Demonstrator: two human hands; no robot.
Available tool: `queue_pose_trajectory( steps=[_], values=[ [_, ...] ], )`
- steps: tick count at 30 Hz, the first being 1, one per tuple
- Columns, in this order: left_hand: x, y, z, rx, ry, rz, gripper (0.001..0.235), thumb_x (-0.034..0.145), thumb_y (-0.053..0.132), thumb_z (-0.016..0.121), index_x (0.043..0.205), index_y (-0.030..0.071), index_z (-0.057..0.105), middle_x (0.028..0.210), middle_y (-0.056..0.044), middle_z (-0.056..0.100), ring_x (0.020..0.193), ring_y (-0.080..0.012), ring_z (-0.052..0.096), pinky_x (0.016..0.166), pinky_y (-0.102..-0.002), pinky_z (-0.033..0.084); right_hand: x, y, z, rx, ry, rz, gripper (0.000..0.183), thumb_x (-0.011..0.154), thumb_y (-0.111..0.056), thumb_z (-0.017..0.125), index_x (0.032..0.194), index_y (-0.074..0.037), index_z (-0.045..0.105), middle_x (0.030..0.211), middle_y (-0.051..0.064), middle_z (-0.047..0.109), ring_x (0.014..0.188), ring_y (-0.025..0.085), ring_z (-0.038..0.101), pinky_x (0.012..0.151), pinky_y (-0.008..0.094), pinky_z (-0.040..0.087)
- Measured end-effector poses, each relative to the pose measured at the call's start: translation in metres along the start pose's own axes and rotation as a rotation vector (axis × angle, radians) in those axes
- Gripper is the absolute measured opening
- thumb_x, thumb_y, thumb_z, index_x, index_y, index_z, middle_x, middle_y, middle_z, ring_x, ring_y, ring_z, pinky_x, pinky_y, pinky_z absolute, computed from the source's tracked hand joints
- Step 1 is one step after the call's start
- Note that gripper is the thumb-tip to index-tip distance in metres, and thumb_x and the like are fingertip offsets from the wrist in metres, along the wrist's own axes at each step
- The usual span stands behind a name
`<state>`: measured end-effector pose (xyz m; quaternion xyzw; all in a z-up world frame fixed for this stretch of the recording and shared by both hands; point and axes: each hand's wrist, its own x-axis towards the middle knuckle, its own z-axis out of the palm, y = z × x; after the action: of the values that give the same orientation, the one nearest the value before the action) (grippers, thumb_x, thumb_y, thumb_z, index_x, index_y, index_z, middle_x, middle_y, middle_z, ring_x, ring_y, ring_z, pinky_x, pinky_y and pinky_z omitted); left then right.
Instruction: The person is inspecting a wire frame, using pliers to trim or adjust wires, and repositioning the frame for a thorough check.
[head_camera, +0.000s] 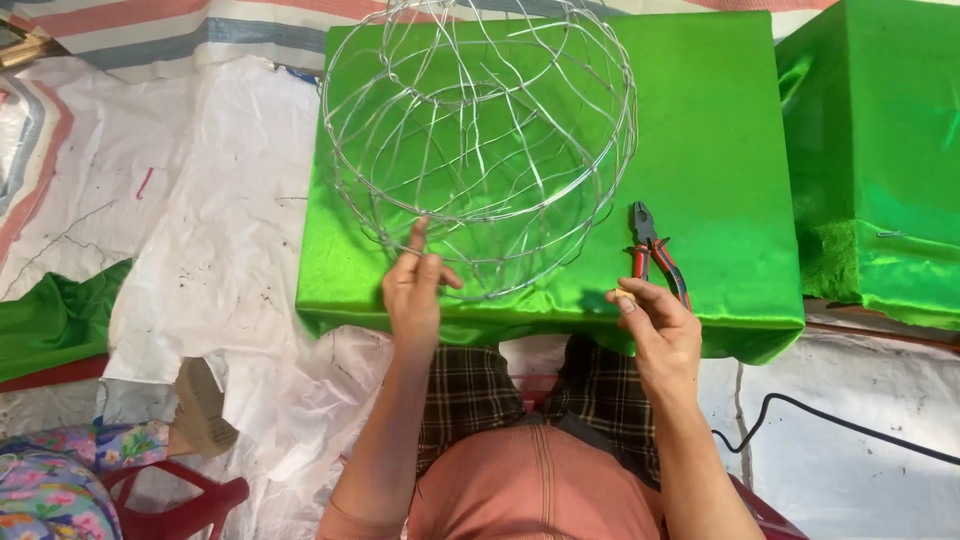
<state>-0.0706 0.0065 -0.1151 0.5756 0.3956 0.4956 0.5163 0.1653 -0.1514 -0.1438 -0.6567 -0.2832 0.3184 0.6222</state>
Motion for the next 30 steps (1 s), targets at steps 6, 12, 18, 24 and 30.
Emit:
queue_pose_trajectory(
  steps=[6,12,18,24,30],
  values=[
    [0.014,-0.061,-0.037,-0.086,0.056,0.021,0.043,0.106,0.038,0.054,0.124,0.002,0.068,0.062,-0.006,0.062,0.055,-0.0137,0.059,0.07,-0.029,0.052,0.022,0.027,0.015,0.279,-0.005,0.088,0.04,0.098,-0.006,0.063,0.137,-0.005,0.061,0.126,0.017,0.069,0.088,0.016,0.067,0.073,0.028,0.058],
    [0.019,-0.068,-0.08,-0.124,0.045,0.009,0.04,0.111,0.034,0.039,0.122,0.005,0.064,0.123,-0.014,0.072,0.055,-0.0061,0.059,0.061,-0.023,0.053,0.049,0.022,0.042,0.536,0.003,0.159,0.054,0.103,-0.019,0.06,0.152,-0.004,0.043,0.147,0.016,0.056,0.108,0.021,0.069,0.093,0.036,0.06],
    [0.016,-0.043,-0.094,-0.103,0.059,-0.055,0.049,0.113,0.032,0.028,0.149,0.008,0.052,0.062,-0.001,0.062,0.051,-0.0071,0.057,0.06,-0.021,0.051,0.039,0.016,0.051,0.185,0.046,-0.054,0.047,0.106,-0.014,0.059,0.15,-0.004,0.047,0.146,0.023,0.054,0.119,0.03,0.059,0.104,0.047,0.051],
    [0.014,-0.033,-0.077,-0.078,0.117,-0.264,0.046,0.107,0.01,0.044,0.152,0.011,0.05,0.063,-0.003,0.062,0.055,-0.0117,0.061,0.063,-0.026,0.054,0.027,0.051,0.034,-0.017,0.026,-0.101,0.03,0.101,-0.005,0.066,0.131,-0.001,0.064,0.128,0.019,0.065,0.108,0.028,0.066,0.094,0.042,0.058],
    [0.008,-0.004,-0.07,-0.026,0.069,-0.27,0.048,0.104,0.012,0.052,0.152,0.013,0.049,0.07,-0.01,0.068,0.065,-0.0179,0.07,0.074,-0.031,0.058,-0.028,0.018,0.061,-0.188,0.063,-0.309,0.029,0.097,0.002,0.064,0.126,0.0,0.058,0.128,0.017,0.052,0.128,0.039,0.058,0.105,0.047,0.055]
  ],
)
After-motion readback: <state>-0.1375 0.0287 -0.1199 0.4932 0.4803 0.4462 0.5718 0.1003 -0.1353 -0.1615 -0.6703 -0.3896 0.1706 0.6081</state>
